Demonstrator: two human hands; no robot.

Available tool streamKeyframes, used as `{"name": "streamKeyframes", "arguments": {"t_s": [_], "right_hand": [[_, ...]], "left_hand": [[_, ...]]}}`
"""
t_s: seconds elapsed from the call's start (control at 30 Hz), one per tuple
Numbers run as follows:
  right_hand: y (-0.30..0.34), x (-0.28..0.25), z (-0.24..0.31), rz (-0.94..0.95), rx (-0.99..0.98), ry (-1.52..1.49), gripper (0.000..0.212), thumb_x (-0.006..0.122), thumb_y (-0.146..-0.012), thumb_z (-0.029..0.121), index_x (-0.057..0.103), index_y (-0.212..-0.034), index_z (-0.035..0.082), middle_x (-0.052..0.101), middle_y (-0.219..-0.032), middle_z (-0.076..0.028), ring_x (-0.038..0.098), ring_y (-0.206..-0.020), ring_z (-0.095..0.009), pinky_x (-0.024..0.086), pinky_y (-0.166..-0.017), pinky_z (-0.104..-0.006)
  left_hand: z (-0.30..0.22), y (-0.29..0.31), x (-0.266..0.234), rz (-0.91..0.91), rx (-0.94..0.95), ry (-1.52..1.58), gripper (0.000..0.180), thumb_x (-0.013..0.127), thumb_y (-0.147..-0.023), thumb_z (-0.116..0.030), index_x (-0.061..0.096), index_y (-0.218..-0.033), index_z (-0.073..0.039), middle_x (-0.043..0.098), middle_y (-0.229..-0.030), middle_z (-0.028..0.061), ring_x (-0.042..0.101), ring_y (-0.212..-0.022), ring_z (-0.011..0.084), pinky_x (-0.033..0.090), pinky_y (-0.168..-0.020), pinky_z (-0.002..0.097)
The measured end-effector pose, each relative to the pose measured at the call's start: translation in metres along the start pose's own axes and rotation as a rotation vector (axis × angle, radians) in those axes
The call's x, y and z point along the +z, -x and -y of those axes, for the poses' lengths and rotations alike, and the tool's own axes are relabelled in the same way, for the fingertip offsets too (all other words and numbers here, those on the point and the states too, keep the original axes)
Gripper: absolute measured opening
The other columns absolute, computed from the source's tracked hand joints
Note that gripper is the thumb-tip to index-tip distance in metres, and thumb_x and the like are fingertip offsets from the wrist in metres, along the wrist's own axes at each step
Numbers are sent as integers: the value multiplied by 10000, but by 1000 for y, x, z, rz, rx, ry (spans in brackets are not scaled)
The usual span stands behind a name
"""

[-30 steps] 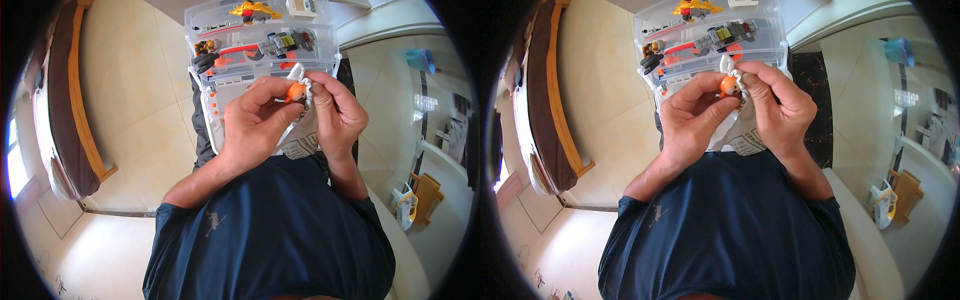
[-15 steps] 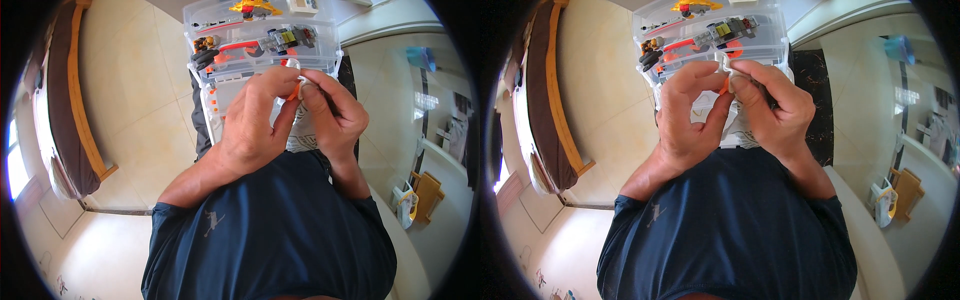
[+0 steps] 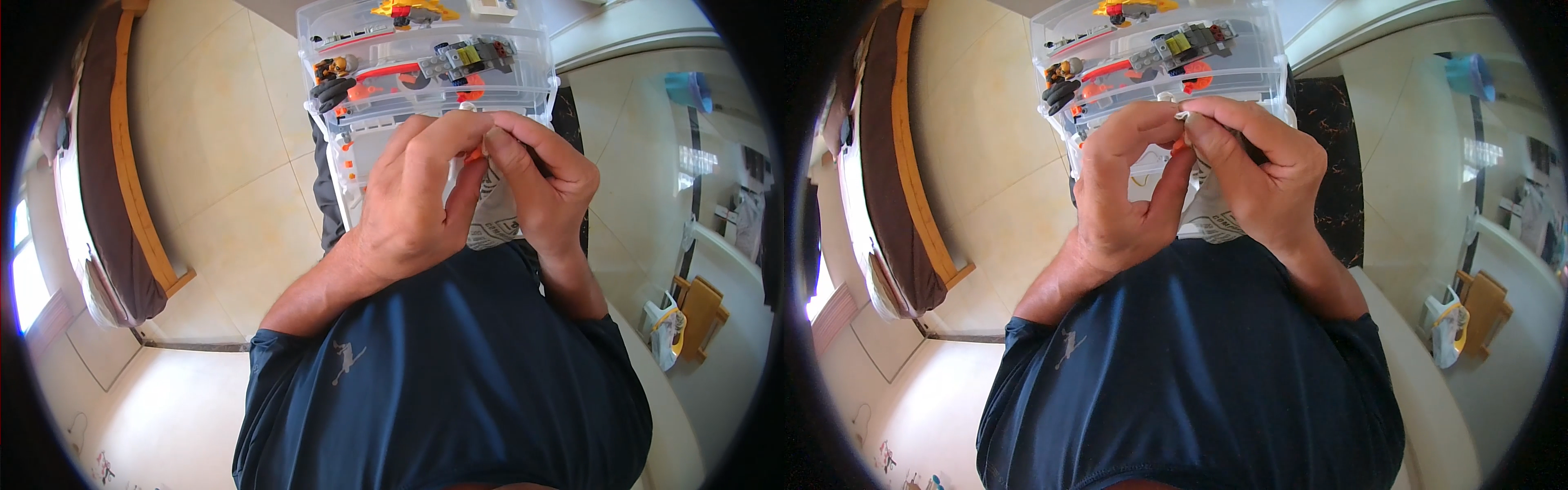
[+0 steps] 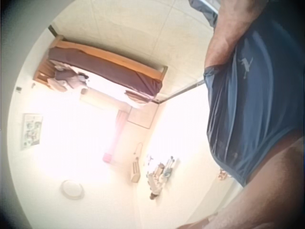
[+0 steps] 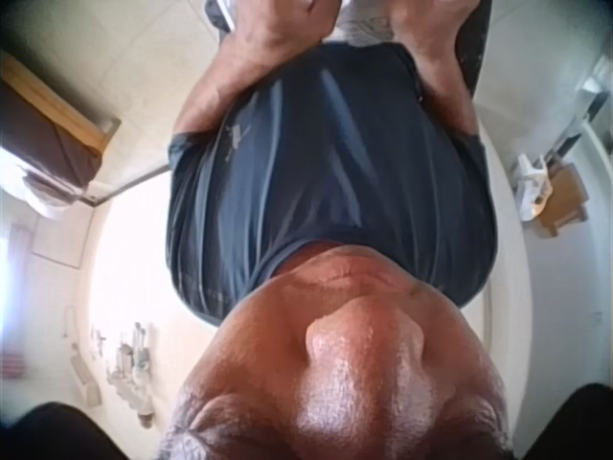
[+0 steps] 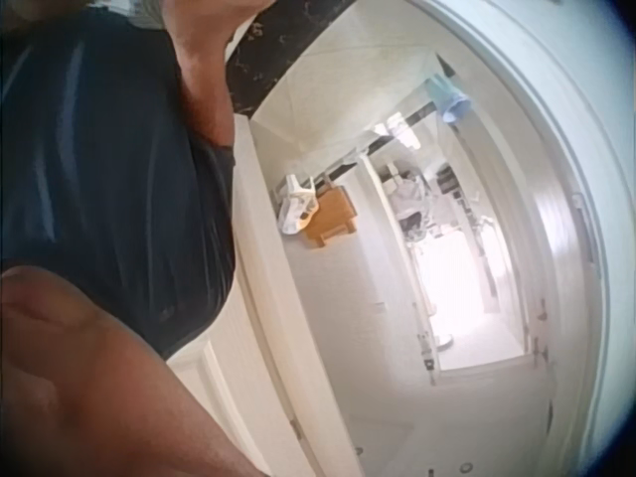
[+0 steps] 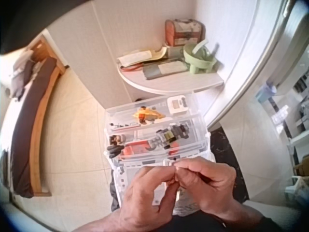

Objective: The person cleans small plastic toy parts with a cloth and places them into a plastic organizer box.

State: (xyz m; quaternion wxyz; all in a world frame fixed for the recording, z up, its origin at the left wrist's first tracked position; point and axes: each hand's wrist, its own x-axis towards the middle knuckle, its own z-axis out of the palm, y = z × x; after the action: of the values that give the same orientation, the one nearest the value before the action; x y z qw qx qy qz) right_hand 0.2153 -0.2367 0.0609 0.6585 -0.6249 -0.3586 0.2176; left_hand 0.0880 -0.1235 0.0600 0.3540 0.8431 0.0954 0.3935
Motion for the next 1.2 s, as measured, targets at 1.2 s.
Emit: {"name": "streamKeyframes", "arguments": {"t_s": [1.2], "right_hand": [[6,-1,-6,49,-170,61,171,750,-989,-23,773,-1158,-31,757,-1110,-142,728,-986,-205,572,-850,-303]], "left_hand": [[1,8,-14,-67,-852,929,392,842,-912,57,601,-1221,29,780,-1090,149,768,-1024,181,640,-928,316]]}}
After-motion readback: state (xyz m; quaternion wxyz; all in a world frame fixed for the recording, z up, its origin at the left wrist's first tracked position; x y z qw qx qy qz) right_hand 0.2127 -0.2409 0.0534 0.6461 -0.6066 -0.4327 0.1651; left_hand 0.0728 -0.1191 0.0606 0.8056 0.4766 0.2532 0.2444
